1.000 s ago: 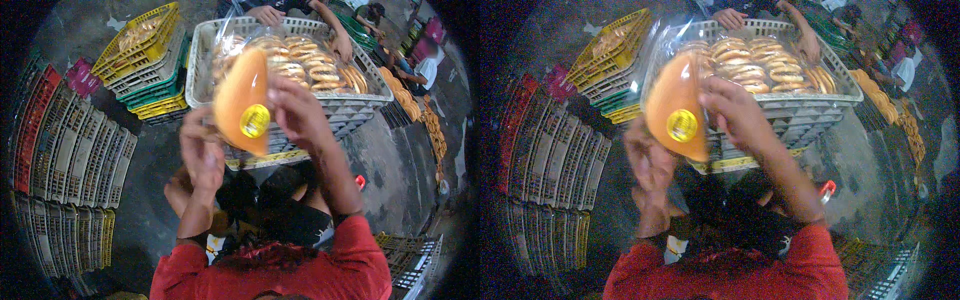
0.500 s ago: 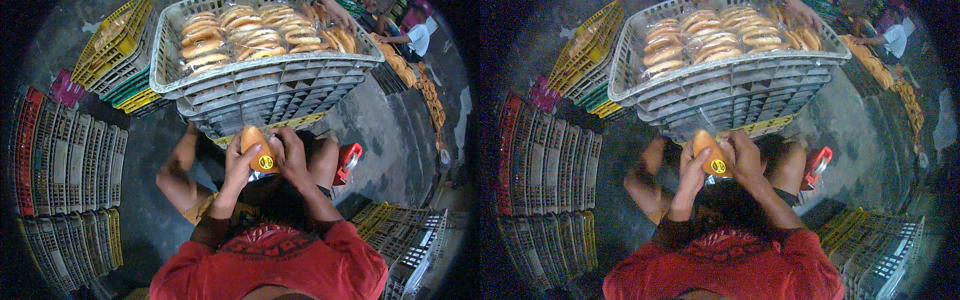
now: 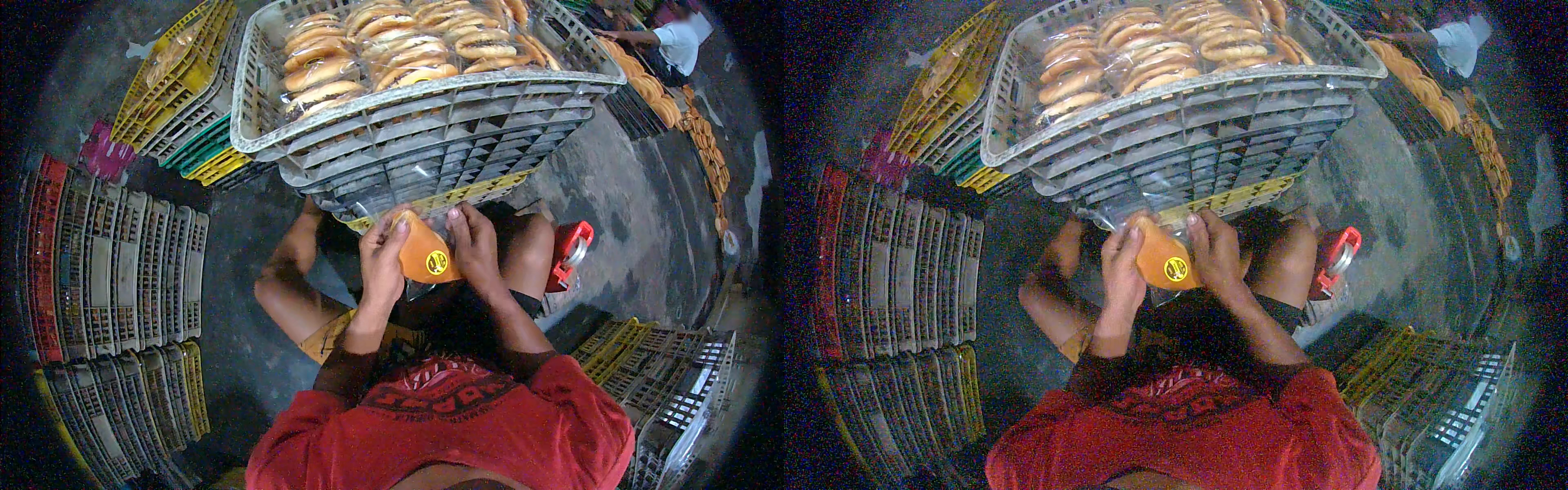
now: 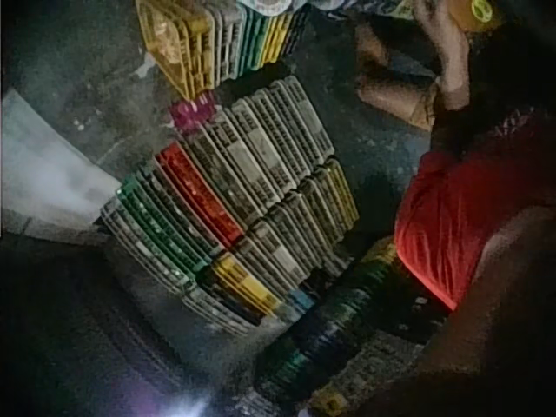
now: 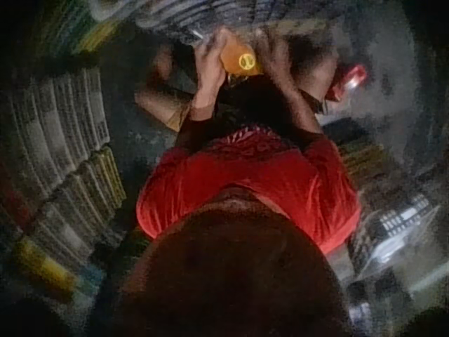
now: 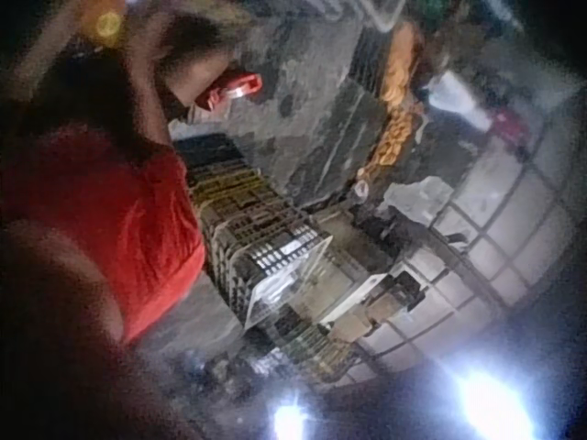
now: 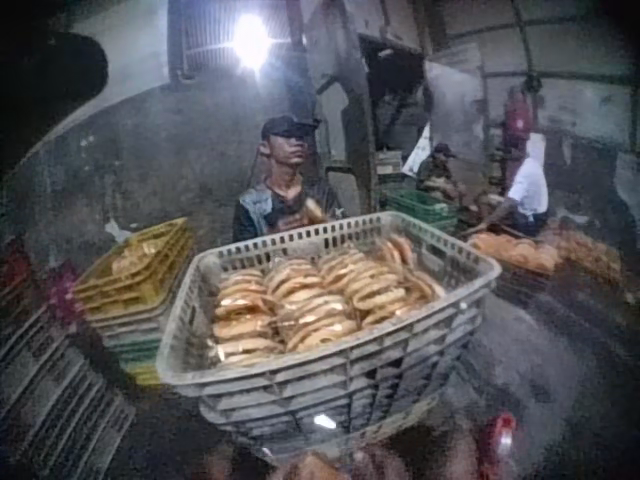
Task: The person sits on the floor and repeatedly picks round bread rolls from a yellow crate, places them into clear plastic bags, seals the bags, and stacks the packaged rolls back into the crate. The process continues with multiple rolls throughout the clip.
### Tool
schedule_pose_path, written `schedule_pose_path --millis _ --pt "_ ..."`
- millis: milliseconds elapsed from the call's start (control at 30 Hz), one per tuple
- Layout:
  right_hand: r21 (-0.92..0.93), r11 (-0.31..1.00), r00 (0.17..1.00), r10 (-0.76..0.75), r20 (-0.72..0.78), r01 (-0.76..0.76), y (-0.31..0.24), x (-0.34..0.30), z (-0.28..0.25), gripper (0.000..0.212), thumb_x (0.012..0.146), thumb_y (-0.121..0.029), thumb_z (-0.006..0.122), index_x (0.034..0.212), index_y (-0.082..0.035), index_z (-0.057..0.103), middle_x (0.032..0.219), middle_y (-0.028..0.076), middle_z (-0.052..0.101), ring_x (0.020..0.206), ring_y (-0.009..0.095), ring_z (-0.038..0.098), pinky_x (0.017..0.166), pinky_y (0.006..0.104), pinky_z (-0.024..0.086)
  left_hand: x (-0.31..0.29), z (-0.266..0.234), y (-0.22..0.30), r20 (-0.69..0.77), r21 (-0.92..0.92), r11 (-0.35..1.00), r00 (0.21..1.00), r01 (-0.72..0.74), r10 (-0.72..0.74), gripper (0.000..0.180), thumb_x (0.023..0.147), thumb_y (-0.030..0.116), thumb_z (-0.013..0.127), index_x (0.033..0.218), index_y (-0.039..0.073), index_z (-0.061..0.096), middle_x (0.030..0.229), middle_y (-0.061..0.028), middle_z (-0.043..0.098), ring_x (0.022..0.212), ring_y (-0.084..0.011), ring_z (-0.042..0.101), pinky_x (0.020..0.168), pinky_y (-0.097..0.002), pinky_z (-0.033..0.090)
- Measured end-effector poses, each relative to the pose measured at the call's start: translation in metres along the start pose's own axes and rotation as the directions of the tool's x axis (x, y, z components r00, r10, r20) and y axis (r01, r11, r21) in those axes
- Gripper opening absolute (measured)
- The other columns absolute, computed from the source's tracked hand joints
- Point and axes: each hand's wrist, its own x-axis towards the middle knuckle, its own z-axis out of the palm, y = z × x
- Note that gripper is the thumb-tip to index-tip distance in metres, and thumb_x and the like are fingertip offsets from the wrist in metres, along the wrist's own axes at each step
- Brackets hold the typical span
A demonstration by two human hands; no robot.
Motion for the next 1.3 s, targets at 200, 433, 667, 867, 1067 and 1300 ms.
schedule_pose_path --millis 200,433,667,867,1067,1300 --pt "0.076 0.997 0.947 -0.01 0.321 -0.015 0.013 0.003 -0.007 0.013 0.093 -0.013 0.056 0.086 -0.002 0.057 0.08 -0.001 0.055 0.077 0.009 0.051 0.071 0.0242 0.042 0.011 -0.011 0.0 0.287 0.16 0.927 0.914 -0.339 0.285 0.017 0.088 0.012 0.067 0.099 0.0 0.072 0.099 -0.0067 0.064 0.099 -0.016 0.059 0.088 -0.0288 0.046" --pt "0.093 0.985 0.986 -0.149 0.077 0.142 -0.033 -0.012 -0.011 0.019 0.083 -0.015 0.071 0.095 -0.001 0.068 0.087 0.006 0.062 0.09 0.02 0.06 0.086 0.0312 0.045 0.004 0.019 -0.003 0.036 0.451 0.885 0.993 -0.115 0.111 0.029 0.088 0.008 0.068 0.116 0.0 0.067 0.089 -0.0014 0.062 0.083 -0.0095 0.056 0.079 -0.0234 0.043" --pt "0.368 0.922 0.992 0.094 0.085 -0.118 0.0 -0.009 -0.038 0.011 0.085 -0.008 0.068 0.087 0.003 0.069 0.085 0.004 0.061 0.081 0.011 0.056 0.074 0.0258 0.044 0.02 0.024 -0.016 0.167 0.076 0.979 0.966 0.188 -0.198 0.012 0.093 0.006 0.061 0.104 0.002 0.063 0.094 -0.0041 0.064 0.086 -0.0101 0.058 0.078 -0.0249 0.047" --pt "0.025 0.993 0.988 0.115 -0.103 -0.113 -0.002 -0.013 -0.053 0.009 0.086 -0.007 0.069 0.087 0.001 0.067 0.086 0.003 0.059 0.078 0.01 0.053 0.072 0.024 0.042 0.014 0.038 -0.033 0.3 0.621 0.739 0.95 -0.261 0.085 0.014 0.089 0.007 0.066 0.098 -0.004 0.066 0.094 -0.0056 0.065 0.089 -0.0124 0.059 0.081 -0.0242 0.046" --pt "-0.022 0.998 0.969 -0.068 -0.237 0.065 -0.006 -0.027 -0.053 0.01 0.087 0.0 0.063 0.097 0.0 0.061 0.09 0.004 0.056 0.083 0.012 0.055 0.074 0.0246 0.045 0.01 0.053 -0.052 0.115 0.554 0.823 0.991 -0.126 0.074 0.019 0.087 0.002 0.066 0.105 -0.003 0.062 0.093 -0.0049 0.067 0.089 -0.0129 0.062 0.084 -0.0269 0.049" --pt "-0.311 0.945 0.96 -0.176 -0.217 0.103 -0.012 -0.022 -0.069 0.013 0.083 -0.011 0.068 0.09 0.0 0.068 0.099 0.011 0.058 0.099 0.025 0.057 0.089 0.032 0.045 0.012 0.064 -0.057 0.355 0.7 0.484 0.844 -0.525 0.403 0.023 0.084 0.001 0.069 0.106 -0.001 0.062 0.092 -0.0099 0.062 0.091 -0.0203 0.06 0.085 -0.0297 0.046"
